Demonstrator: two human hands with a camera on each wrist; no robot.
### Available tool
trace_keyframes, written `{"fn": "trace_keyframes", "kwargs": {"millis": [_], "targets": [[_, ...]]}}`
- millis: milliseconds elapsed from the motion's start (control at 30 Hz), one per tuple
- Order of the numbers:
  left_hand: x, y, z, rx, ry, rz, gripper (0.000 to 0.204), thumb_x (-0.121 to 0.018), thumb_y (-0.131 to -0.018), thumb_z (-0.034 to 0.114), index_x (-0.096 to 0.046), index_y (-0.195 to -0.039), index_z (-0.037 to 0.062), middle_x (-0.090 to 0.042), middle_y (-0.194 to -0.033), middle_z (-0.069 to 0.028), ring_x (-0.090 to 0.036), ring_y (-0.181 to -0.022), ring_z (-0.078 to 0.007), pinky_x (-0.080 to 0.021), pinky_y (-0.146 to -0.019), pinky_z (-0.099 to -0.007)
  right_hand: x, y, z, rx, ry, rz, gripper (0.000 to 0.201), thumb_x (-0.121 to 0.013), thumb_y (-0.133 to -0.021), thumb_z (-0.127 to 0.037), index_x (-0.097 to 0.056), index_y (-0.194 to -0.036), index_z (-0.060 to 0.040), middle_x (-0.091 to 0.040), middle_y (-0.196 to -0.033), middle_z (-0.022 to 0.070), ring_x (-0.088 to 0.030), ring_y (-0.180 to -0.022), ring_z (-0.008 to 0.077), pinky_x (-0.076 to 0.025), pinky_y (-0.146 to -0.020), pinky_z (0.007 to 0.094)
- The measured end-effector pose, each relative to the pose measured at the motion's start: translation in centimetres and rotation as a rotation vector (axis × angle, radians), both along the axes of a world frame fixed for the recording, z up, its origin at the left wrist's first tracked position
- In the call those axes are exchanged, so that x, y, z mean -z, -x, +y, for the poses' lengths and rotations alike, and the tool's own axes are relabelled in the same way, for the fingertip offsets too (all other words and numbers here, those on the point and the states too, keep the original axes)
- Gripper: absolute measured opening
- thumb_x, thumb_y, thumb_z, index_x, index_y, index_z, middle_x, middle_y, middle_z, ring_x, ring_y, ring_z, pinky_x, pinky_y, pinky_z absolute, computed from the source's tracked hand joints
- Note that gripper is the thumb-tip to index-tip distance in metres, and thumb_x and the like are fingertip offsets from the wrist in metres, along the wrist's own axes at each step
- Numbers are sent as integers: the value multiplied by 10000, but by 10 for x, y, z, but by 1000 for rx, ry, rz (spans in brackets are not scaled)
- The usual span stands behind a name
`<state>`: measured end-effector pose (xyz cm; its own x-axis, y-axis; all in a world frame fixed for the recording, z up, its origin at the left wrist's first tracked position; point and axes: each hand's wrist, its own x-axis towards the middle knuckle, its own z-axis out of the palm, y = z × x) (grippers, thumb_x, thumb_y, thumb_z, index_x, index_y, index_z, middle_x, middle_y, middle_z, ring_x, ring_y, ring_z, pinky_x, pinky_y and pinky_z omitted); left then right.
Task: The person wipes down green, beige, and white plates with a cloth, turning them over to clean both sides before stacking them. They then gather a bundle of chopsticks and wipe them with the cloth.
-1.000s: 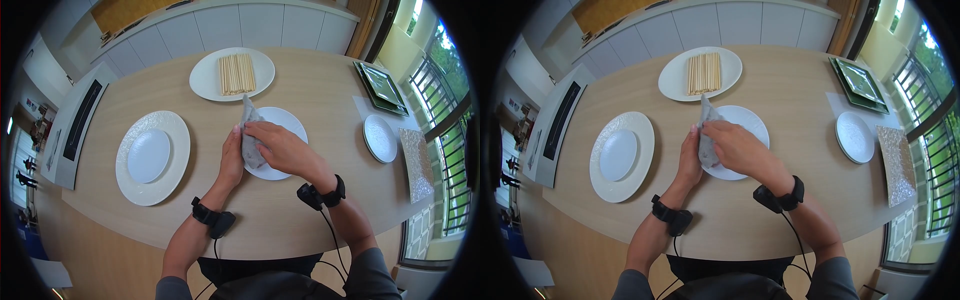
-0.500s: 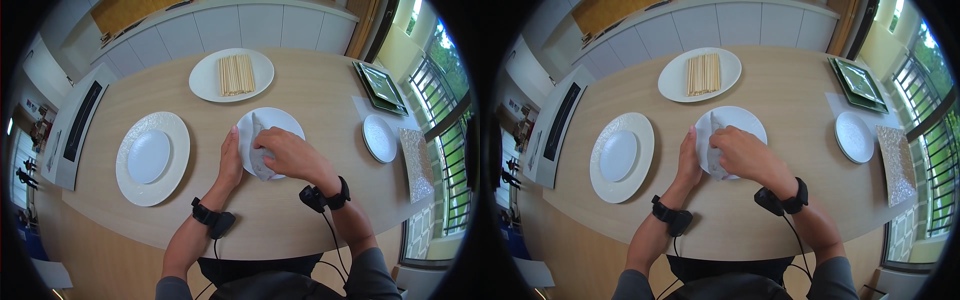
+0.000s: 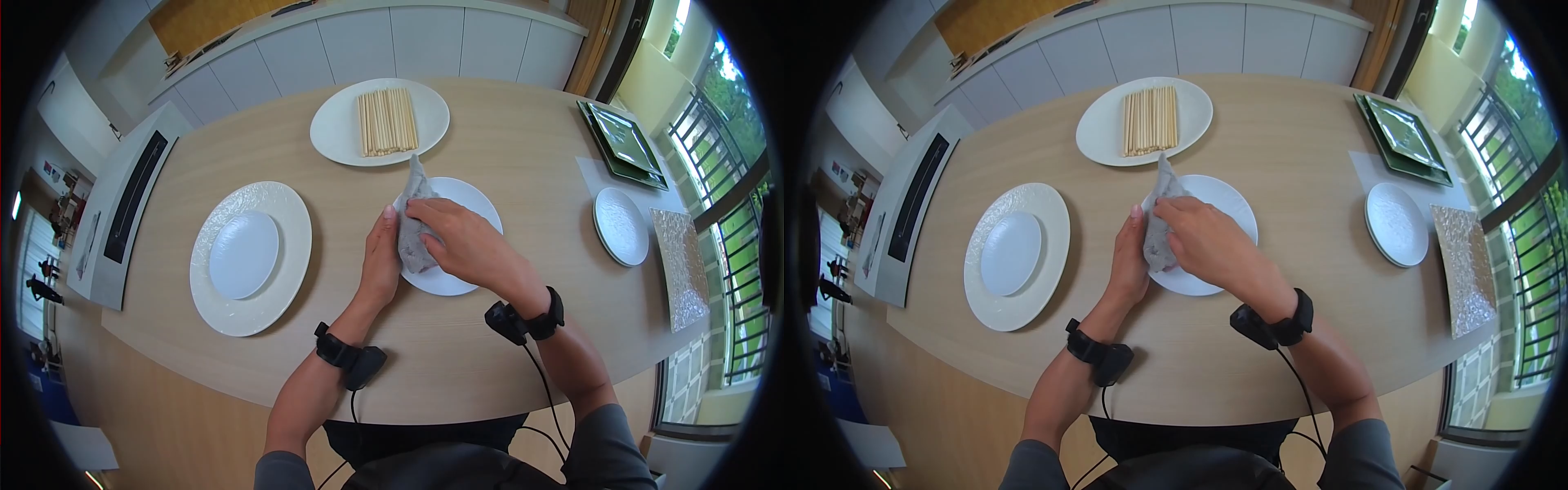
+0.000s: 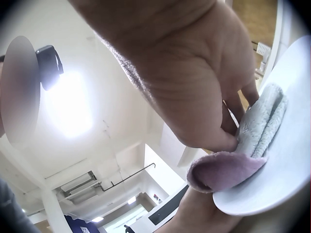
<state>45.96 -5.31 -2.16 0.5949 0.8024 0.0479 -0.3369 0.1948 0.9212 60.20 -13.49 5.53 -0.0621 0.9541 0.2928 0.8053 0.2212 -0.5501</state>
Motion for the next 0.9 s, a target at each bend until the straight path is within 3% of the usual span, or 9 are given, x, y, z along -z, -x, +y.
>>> {"fn": "trace_keyframes", "kwargs": {"millis": [300, 400, 633, 833, 900], "targets": [[-8, 1, -5, -36, 64, -24, 544, -326, -1102, 440, -515, -1339, -12, -596, -1252, -94, -551, -1131, -142, -434, -1011, -304, -14, -4, -8, 8, 138, -69, 274, -638, -823, -67, -671, -1080, 21, -694, -1064, 198, -630, -1068, 367, -502, -948, 427], [-8, 0, -5, -18, 135, -54, 525, -334, -1101, 433, -518, -1328, -3, -604, -1220, -94, -564, -1106, -146, -444, -1001, -303, -14, -2, -8, -130, 146, -76, 297, -641, -830, -69, -662, -1113, 17, -689, -1096, 191, -629, -1083, 362, -499, -955, 423], [-3, 0, -1, -4, 145, -66, 486, -340, -1102, 422, -544, -1266, 12, -616, -1146, -72, -575, -1039, -132, -466, -951, -295, 1, 2, 0, -197, 70, 16, 356, -618, -857, -30, -626, -1210, 7, -656, -1219, 187, -609, -1155, 350, -485, -993, 423], [3, 1, 2, 9, 47, -22, 520, -365, -1085, 464, -513, -1313, 21, -599, -1245, -98, -589, -1123, -162, -477, -989, -329, 0, 1, 2, -71, 46, 46, 359, -612, -871, -31, -609, -1227, 11, -640, -1257, 186, -595, -1176, 361, -486, -995, 424], [0, 0, 0, -3, 44, -34, 533, -367, -1084, 468, -509, -1322, 13, -596, -1251, -98, -584, -1128, -164, -473, -994, -333, -1, 0, 0, 56, 5, -34, 325, -624, -871, -46, -617, -1189, 25, -654, -1227, 186, -603, -1150, 368, -497, -973, 431]]}}
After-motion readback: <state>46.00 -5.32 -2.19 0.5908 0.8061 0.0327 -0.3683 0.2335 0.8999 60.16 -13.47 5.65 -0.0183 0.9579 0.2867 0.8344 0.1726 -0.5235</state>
